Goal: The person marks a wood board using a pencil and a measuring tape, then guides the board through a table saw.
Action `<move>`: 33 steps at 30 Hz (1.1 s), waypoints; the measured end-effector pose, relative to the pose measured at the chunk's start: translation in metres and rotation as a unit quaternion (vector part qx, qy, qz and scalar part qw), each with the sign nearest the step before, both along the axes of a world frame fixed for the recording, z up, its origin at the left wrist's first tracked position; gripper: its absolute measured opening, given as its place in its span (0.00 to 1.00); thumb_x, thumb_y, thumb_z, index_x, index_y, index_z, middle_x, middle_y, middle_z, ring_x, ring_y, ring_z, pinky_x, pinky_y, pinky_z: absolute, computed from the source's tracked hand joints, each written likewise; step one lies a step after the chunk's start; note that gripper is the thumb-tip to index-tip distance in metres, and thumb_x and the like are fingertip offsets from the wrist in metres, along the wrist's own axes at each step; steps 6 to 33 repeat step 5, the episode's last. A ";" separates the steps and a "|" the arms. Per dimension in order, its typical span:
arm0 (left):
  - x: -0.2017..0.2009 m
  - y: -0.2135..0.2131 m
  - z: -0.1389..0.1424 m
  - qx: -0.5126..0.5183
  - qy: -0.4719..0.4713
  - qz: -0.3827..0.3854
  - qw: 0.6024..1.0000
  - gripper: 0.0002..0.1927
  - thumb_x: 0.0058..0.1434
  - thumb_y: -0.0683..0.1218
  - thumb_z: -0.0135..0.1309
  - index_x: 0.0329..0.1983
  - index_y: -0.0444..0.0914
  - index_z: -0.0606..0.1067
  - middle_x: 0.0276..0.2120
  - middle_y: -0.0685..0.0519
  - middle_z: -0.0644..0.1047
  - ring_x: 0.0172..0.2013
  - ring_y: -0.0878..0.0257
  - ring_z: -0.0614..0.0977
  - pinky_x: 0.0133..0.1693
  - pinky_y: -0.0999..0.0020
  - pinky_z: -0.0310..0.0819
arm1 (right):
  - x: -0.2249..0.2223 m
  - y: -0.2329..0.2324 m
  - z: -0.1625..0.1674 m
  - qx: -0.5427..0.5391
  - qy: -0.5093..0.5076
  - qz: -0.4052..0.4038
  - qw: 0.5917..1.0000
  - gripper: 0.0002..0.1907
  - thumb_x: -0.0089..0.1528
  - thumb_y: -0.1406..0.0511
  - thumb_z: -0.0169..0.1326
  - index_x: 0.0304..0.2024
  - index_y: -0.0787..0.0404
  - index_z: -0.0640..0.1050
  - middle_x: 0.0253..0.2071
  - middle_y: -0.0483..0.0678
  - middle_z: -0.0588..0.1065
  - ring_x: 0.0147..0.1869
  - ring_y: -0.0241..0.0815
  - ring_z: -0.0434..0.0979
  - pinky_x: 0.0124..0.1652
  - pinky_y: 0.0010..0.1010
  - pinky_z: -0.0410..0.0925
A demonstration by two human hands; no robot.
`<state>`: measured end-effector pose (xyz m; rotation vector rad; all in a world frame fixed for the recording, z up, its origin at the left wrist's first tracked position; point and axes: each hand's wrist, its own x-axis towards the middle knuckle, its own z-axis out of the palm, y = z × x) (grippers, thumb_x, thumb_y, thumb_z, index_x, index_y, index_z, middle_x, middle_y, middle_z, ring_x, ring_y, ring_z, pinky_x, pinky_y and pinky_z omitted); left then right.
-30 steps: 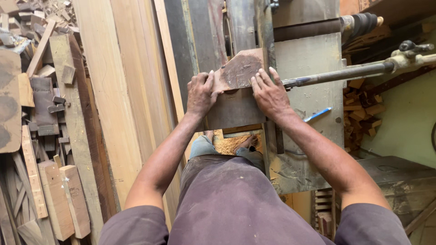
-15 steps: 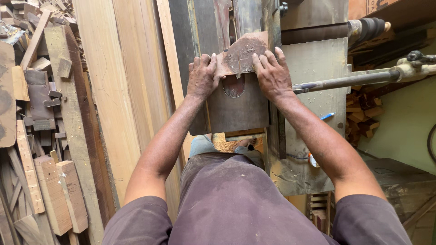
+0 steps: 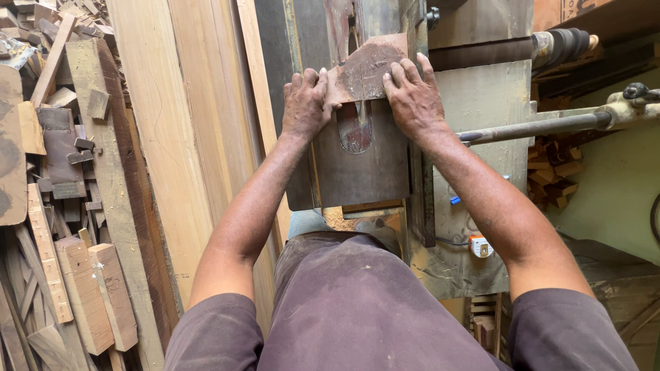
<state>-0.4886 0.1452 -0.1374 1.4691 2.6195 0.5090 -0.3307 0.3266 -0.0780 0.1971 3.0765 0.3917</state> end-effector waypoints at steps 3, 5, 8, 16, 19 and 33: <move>-0.008 0.006 0.003 0.001 -0.009 -0.002 1.000 0.44 0.52 0.61 0.69 0.66 0.33 0.71 0.47 0.51 0.69 0.50 0.56 0.70 0.51 0.56 0.67 | -0.011 0.004 -0.002 -0.001 -0.035 -0.017 0.999 0.22 0.70 0.68 0.48 0.67 0.58 0.77 0.72 0.49 0.67 0.79 0.46 0.59 0.79 0.50 0.39; -0.014 0.010 0.004 0.003 -0.013 -0.003 1.000 0.43 0.54 0.61 0.69 0.66 0.32 0.71 0.47 0.51 0.69 0.50 0.55 0.70 0.51 0.56 0.67 | -0.018 0.009 -0.004 -0.003 -0.049 -0.020 0.999 0.20 0.71 0.69 0.49 0.66 0.58 0.76 0.73 0.49 0.66 0.80 0.46 0.57 0.80 0.50 0.38; -0.014 0.010 0.004 0.003 -0.013 -0.003 1.000 0.43 0.54 0.61 0.69 0.66 0.32 0.71 0.47 0.51 0.69 0.50 0.55 0.70 0.51 0.56 0.67 | -0.018 0.009 -0.004 -0.003 -0.049 -0.020 0.999 0.20 0.71 0.69 0.49 0.66 0.58 0.76 0.73 0.49 0.66 0.80 0.46 0.57 0.80 0.50 0.38; -0.014 0.010 0.004 0.003 -0.013 -0.003 1.000 0.43 0.54 0.61 0.69 0.66 0.32 0.71 0.47 0.51 0.69 0.50 0.55 0.70 0.51 0.56 0.67 | -0.018 0.009 -0.004 -0.003 -0.049 -0.020 0.999 0.20 0.71 0.69 0.49 0.66 0.58 0.76 0.73 0.49 0.66 0.80 0.46 0.57 0.80 0.50 0.38; -0.014 0.010 0.004 0.003 -0.013 -0.003 1.000 0.43 0.54 0.61 0.69 0.66 0.32 0.71 0.47 0.51 0.69 0.50 0.55 0.70 0.51 0.56 0.67 | -0.018 0.009 -0.004 -0.003 -0.049 -0.020 0.999 0.20 0.71 0.69 0.49 0.66 0.58 0.76 0.73 0.49 0.66 0.80 0.46 0.57 0.80 0.50 0.38; -0.014 0.010 0.004 0.003 -0.013 -0.003 1.000 0.43 0.54 0.61 0.69 0.66 0.32 0.71 0.47 0.51 0.69 0.50 0.55 0.70 0.51 0.56 0.67 | -0.018 0.009 -0.004 -0.003 -0.049 -0.020 0.999 0.20 0.71 0.69 0.49 0.66 0.58 0.76 0.73 0.49 0.66 0.80 0.46 0.57 0.80 0.50 0.38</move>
